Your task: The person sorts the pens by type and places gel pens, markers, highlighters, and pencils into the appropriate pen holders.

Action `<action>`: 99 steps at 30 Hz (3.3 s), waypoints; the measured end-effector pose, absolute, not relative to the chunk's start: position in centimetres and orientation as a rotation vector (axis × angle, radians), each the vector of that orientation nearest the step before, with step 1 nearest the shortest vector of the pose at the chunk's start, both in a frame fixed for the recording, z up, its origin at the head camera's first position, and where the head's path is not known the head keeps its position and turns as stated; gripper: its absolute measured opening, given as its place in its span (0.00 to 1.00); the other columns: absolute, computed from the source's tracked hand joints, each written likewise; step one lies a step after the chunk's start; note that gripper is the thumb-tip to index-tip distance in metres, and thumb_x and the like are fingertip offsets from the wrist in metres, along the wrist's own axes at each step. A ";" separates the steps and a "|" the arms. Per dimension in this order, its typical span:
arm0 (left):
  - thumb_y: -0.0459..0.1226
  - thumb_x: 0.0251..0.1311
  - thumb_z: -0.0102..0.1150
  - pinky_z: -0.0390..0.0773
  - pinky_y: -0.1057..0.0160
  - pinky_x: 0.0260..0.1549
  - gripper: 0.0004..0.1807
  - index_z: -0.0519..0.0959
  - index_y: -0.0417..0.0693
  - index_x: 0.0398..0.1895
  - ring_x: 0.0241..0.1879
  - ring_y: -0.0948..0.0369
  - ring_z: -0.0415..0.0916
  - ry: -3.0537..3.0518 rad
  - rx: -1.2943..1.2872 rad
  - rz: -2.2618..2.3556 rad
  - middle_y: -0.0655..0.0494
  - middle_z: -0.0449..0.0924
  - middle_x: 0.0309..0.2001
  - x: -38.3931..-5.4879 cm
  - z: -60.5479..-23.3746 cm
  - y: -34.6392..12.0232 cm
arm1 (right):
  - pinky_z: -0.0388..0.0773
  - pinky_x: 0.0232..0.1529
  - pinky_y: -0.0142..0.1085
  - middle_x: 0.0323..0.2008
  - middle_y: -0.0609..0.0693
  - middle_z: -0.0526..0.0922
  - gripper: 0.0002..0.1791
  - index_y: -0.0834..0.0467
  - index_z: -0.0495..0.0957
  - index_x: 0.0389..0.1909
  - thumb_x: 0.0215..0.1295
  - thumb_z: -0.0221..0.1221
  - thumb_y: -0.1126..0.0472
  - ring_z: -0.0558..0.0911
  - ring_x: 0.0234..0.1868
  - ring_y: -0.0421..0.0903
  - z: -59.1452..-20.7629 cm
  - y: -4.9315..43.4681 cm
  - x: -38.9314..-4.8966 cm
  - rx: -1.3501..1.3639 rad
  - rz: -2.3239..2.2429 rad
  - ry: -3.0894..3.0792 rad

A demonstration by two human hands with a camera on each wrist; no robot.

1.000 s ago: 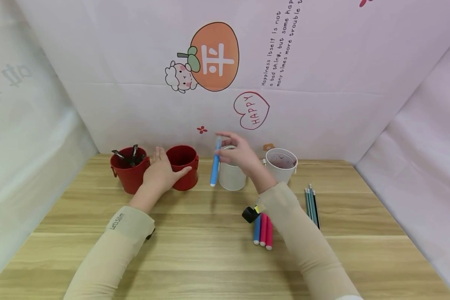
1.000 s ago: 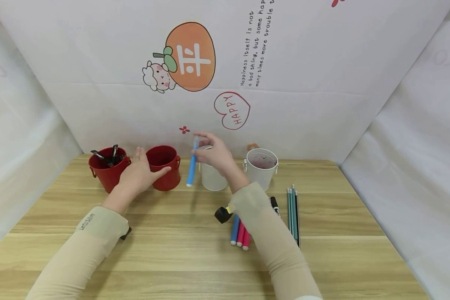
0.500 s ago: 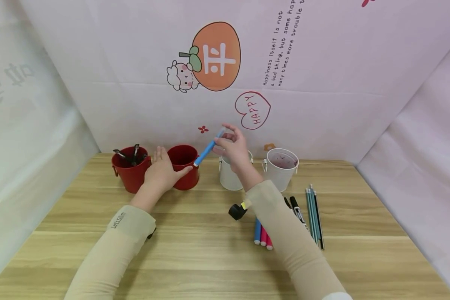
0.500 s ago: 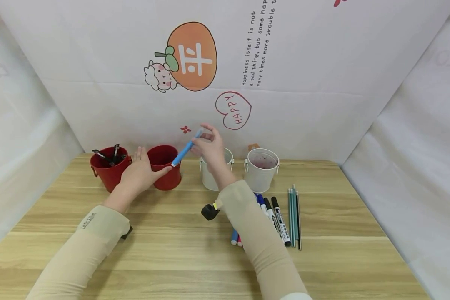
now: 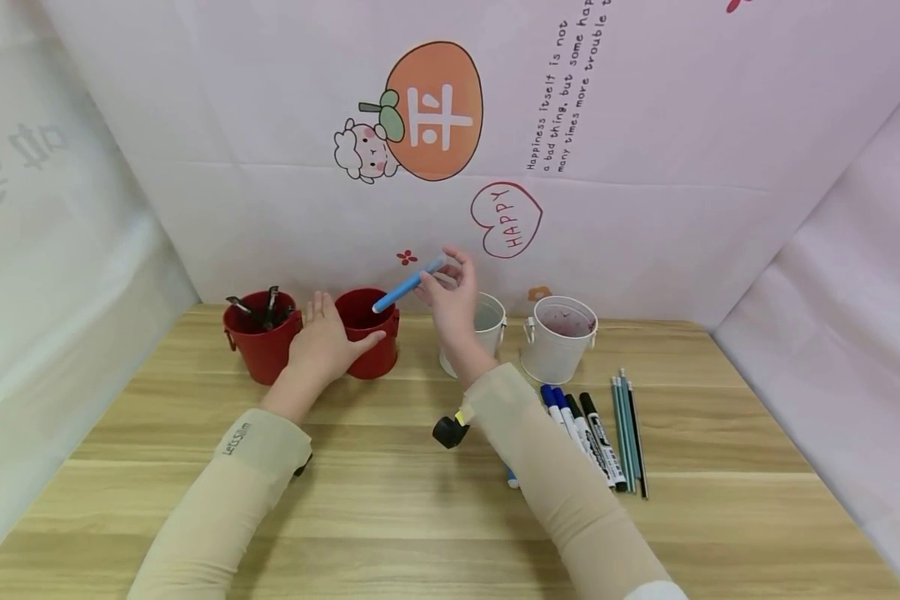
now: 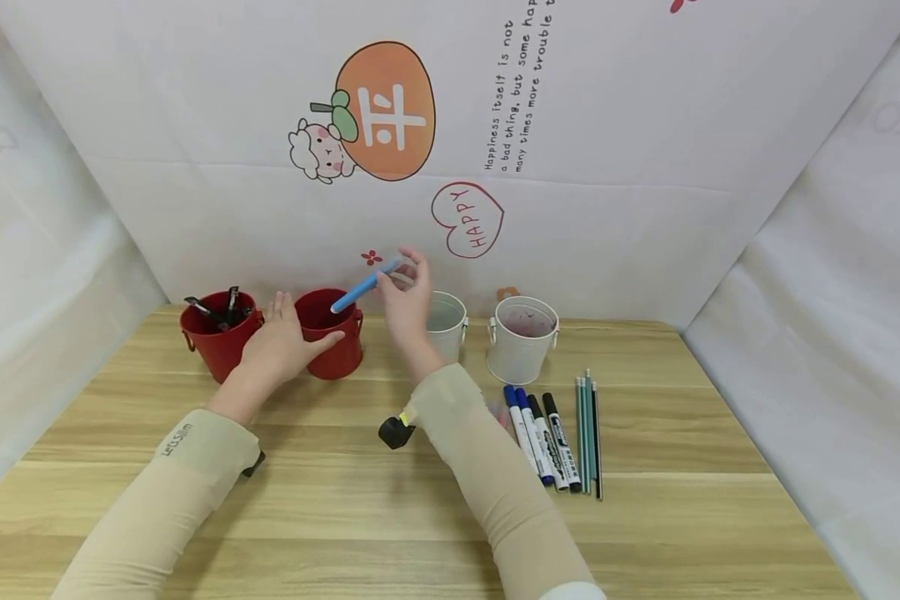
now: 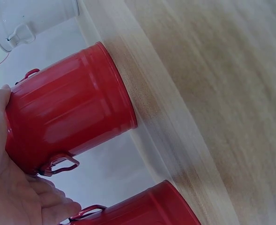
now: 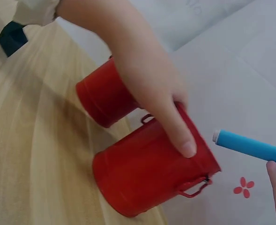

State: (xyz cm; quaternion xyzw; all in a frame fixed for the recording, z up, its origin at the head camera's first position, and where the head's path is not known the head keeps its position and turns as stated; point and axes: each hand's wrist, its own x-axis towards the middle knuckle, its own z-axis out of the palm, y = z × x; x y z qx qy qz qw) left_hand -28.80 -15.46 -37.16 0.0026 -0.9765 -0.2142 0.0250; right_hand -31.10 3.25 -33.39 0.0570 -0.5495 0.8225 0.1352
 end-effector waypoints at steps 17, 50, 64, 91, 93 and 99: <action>0.67 0.64 0.56 0.64 0.36 0.66 0.66 0.37 0.25 0.79 0.78 0.34 0.35 -3.037 0.022 -0.632 0.29 0.34 0.80 -28.8 -37.1 -15.4 | 0.85 0.47 0.41 0.40 0.53 0.78 0.16 0.73 0.74 0.57 0.69 0.57 0.79 0.81 0.39 0.47 -35.4 2.0 -30.7 0.261 2.284 -1.778; 0.67 0.63 0.57 0.66 0.35 0.64 0.66 0.36 0.26 0.79 0.78 0.34 0.33 -3.036 0.032 -0.663 0.30 0.33 0.80 -28.7 -36.9 -15.4 | 0.83 0.49 0.35 0.46 0.62 0.79 0.13 0.71 0.77 0.55 0.71 0.58 0.73 0.80 0.42 0.47 -33.5 6.3 -28.3 0.591 2.067 -2.155; 0.69 0.63 0.55 0.73 0.37 0.59 0.67 0.36 0.26 0.79 0.79 0.35 0.33 -3.045 0.031 -0.638 0.31 0.32 0.80 -28.6 -36.9 -15.4 | 0.83 0.45 0.33 0.44 0.59 0.81 0.11 0.71 0.79 0.51 0.70 0.59 0.72 0.82 0.45 0.54 -34.9 9.4 -26.9 0.702 1.915 -2.273; 0.69 0.62 0.55 0.74 0.37 0.58 0.67 0.36 0.26 0.79 0.79 0.35 0.35 -3.038 0.020 -0.619 0.30 0.33 0.80 -29.0 -37.2 -15.5 | 0.86 0.43 0.50 0.43 0.64 0.81 0.17 0.74 0.75 0.58 0.71 0.56 0.72 0.83 0.42 0.66 -37.6 17.2 -25.4 0.796 1.734 -2.672; 0.69 0.62 0.55 0.74 0.37 0.58 0.67 0.36 0.26 0.79 0.79 0.35 0.36 -3.037 0.023 -0.618 0.30 0.33 0.80 -29.0 -37.3 -15.5 | 0.86 0.42 0.53 0.43 0.65 0.81 0.18 0.75 0.74 0.58 0.71 0.57 0.71 0.83 0.42 0.67 -37.7 17.7 -25.5 0.772 1.735 -2.705; 0.69 0.62 0.56 0.72 0.36 0.60 0.67 0.36 0.26 0.79 0.78 0.35 0.36 -3.034 0.021 -0.620 0.30 0.34 0.80 -29.1 -37.3 -15.5 | 0.86 0.36 0.48 0.43 0.66 0.82 0.18 0.75 0.75 0.57 0.71 0.58 0.70 0.84 0.35 0.62 -38.4 19.3 -25.7 0.741 1.623 -2.784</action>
